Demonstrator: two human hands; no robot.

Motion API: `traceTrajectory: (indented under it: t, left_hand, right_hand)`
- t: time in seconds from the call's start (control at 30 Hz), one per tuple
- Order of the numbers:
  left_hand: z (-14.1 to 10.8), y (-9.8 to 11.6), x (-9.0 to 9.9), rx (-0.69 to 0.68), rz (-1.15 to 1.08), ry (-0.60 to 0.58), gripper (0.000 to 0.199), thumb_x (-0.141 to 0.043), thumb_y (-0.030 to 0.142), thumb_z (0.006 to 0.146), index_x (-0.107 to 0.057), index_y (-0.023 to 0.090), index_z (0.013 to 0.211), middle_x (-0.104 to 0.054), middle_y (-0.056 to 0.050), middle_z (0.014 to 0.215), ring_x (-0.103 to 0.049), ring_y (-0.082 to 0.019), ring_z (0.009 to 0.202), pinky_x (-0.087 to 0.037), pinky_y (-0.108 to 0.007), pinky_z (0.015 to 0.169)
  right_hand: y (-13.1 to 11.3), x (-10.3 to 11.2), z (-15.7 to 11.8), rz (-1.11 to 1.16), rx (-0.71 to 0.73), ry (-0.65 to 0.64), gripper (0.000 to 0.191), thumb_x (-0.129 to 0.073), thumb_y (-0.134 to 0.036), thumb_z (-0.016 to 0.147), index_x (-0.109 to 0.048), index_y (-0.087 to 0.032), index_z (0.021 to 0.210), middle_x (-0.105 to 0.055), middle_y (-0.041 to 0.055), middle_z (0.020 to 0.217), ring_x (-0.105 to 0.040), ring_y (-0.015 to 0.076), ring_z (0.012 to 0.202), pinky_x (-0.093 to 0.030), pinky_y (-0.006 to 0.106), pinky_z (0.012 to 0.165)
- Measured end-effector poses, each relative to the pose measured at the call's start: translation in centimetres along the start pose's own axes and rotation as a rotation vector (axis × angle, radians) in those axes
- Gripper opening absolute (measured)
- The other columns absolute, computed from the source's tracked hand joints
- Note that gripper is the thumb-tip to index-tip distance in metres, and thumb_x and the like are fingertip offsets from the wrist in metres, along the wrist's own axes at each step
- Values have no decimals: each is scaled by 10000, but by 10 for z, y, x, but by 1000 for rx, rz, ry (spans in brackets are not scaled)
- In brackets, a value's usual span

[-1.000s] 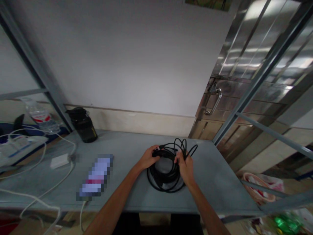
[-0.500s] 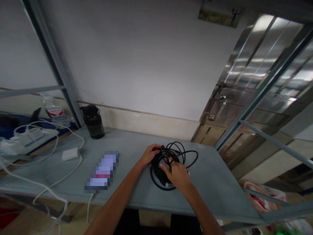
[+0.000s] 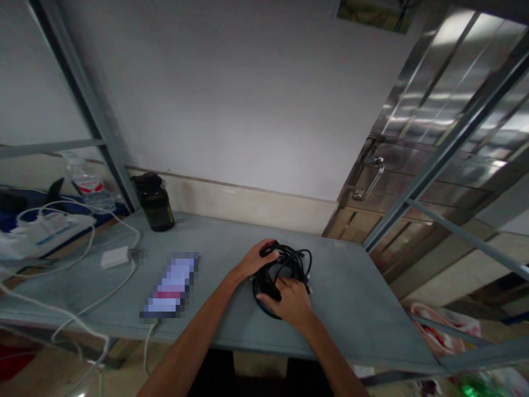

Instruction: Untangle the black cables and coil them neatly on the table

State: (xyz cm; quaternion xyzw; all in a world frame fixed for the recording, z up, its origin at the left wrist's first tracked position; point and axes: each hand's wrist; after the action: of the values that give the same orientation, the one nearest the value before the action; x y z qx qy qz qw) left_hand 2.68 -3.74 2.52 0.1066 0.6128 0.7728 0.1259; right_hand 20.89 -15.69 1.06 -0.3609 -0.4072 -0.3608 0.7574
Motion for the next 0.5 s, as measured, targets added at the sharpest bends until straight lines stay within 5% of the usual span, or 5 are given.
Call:
traceTrajectory:
  t: [0.23, 0.4, 0.5]
  left_hand:
    - [-1, -5, 3, -2, 41, -9, 789, -1034, 311, 634, -773, 219, 1373, -773, -143, 1404, -677, -395, 1381, -440, -536, 1288]
    - [2, -13, 5, -28, 5, 0, 686, -838, 116, 635, -788, 222, 1311, -796, -99, 1283, -700, -341, 1285, -437, -534, 1283]
    - [4, -20, 5, -28, -8, 26, 699, -732, 103, 636, -781, 227, 1322, -796, -89, 1300, -692, -325, 1302, -433, -526, 1288]
  right_hand:
    - [-1, -4, -3, -7, -15, 0, 562, -687, -722, 1048, -820, -183, 1130, -855, 147, 1129, -828, 326, 1039, -639, 406, 964]
    - [1, -5, -6, 8, 38, 124, 455, -714, -626, 1062, -824, -184, 1082, -836, 135, 1158, -773, 338, 1142, -557, 511, 1139]
    - [2, 0, -4, 30, 86, 171, 449, -699, -639, 1069, -817, -208, 1031, -789, 112, 1091, -724, 316, 1114, -549, 510, 1099]
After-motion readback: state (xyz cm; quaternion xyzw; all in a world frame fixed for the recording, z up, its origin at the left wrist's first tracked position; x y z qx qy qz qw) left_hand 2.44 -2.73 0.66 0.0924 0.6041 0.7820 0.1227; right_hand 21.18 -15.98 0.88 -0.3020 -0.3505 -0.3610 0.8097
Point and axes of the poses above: each hand's wrist, its own z-axis towards the middle knuckle, its own x-axis out of the back of the hand, y = z × x
